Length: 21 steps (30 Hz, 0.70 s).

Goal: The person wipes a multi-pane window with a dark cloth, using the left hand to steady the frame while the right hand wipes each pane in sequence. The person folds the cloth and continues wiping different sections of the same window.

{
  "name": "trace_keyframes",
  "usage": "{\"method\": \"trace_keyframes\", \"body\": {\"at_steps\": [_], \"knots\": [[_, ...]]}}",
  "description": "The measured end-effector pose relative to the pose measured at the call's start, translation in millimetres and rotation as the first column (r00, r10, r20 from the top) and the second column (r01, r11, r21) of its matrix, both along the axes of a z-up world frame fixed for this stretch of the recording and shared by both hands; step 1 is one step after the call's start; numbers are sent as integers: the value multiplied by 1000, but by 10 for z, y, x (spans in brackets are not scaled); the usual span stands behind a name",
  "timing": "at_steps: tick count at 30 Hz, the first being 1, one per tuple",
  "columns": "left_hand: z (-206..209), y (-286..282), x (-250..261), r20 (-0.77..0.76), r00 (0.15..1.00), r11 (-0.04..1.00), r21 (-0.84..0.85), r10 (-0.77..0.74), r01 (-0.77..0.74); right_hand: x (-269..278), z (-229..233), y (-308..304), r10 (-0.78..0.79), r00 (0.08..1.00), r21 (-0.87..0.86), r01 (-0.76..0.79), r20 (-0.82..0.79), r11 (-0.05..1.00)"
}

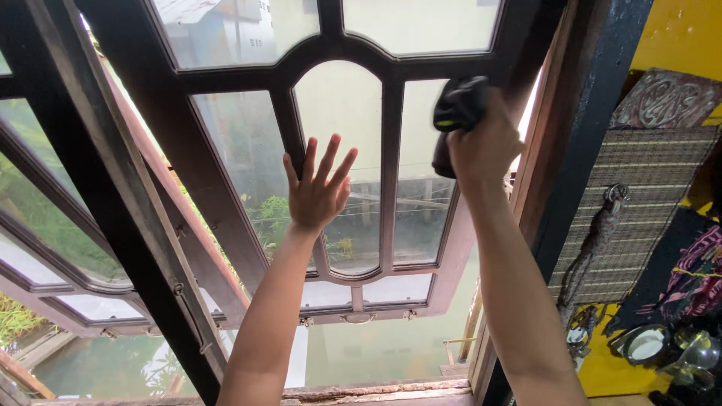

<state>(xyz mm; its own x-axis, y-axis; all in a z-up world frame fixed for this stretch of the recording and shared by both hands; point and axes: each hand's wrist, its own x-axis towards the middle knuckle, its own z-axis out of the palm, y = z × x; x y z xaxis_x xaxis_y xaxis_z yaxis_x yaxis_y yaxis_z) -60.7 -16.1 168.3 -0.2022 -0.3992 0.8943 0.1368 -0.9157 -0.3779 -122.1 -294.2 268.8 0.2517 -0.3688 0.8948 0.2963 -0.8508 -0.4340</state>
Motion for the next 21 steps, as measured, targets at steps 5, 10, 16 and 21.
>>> {"method": "trace_keyframes", "body": {"at_steps": [5, 10, 16, 21], "knots": [[4, 4, 5, 12, 1000, 1000, -9, -3, 3, 183, -14, 144, -6, 1000, 103, 6, -1, 995], [11, -4, 17, 15, 1000, 1000, -17, -10, 10, 419, -121, 469, 112, 981, 36, -108, -157, 994], [10, 7, 33, 10, 1000, 1000, -17, -2, 3, 290, -55, 32, -32, 993, -118, 19, -116, 993], [-5, 5, 8, 6, 1000, 1000, -25, 14, -14, 224, -40, 6, -150, 977, -57, 161, 152, 985]]}}
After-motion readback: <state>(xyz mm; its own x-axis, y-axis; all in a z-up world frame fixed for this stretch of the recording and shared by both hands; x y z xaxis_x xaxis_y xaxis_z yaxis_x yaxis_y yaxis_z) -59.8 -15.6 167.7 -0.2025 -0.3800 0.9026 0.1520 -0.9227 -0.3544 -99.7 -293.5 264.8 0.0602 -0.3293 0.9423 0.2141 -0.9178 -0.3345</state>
